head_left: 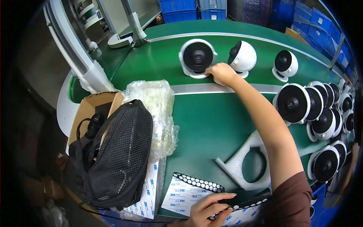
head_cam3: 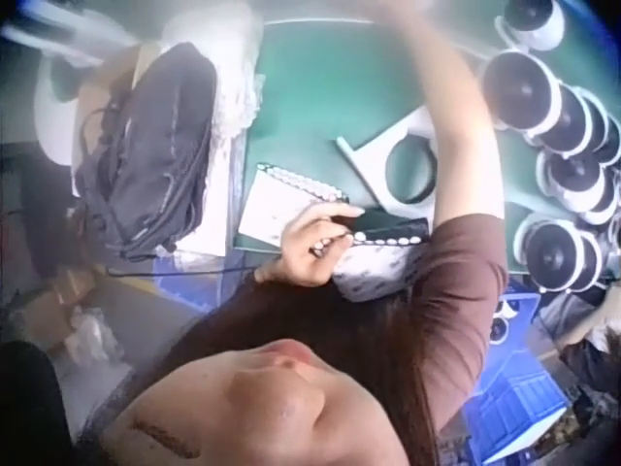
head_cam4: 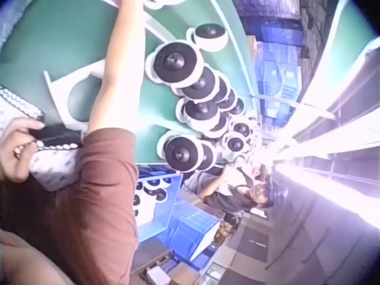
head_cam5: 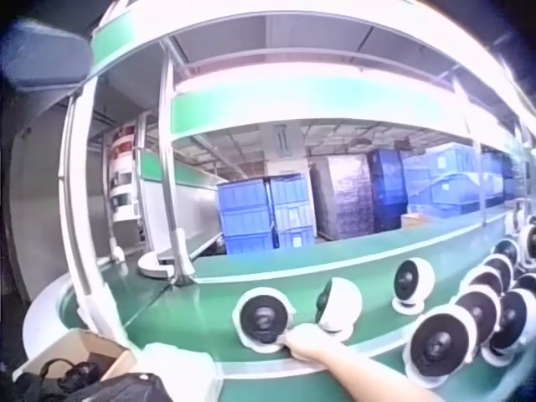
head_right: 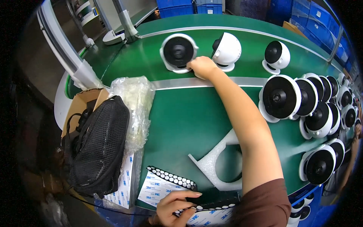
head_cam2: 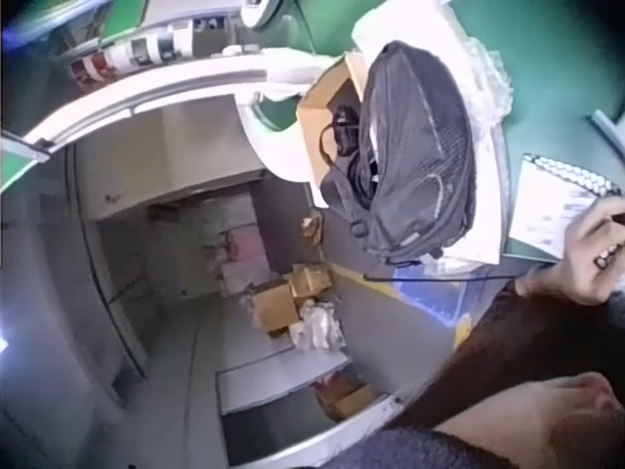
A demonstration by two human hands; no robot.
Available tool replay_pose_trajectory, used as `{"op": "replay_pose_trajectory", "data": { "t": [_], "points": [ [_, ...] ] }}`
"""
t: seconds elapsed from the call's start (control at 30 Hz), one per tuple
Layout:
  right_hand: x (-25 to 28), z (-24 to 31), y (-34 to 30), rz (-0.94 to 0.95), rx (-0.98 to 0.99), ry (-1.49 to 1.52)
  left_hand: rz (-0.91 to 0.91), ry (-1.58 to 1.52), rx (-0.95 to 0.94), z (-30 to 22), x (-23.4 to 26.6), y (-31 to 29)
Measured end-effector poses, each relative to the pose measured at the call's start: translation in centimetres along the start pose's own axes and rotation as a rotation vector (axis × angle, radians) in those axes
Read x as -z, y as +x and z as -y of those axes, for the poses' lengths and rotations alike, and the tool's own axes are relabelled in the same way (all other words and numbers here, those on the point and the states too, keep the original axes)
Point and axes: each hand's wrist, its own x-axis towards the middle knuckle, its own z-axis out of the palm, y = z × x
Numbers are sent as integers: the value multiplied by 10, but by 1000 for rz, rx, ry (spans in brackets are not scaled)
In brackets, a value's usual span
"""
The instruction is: Applying small black adhesive pads or components to the base of white security camera housings on an assembly line.
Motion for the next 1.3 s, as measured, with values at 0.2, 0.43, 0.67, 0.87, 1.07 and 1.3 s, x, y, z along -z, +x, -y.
{"op": "replay_pose_trajectory", "data": {
  "t": [0.2, 0.43, 0.67, 0.87, 1.07, 1.3],
  "points": [
    [-7, -26, -22, 64, -146, 164, 60, 9, -116, -4, -3, 10],
    [24, -5, -51, -682, -567, -310, 48, -37, 19, 0, -3, -1],
    [58, -37, -53, -554, -719, -277, 126, -55, 33, 0, -6, 7],
    [149, 37, -94, -573, -352, -343, 108, 22, -19, -13, -12, 11],
    [216, 86, -194, 111, -462, 709, 384, 75, -238, -20, -4, 15],
    [168, 106, -239, 272, -510, 588, 82, 201, -205, -7, -38, 8]
  ]
}}
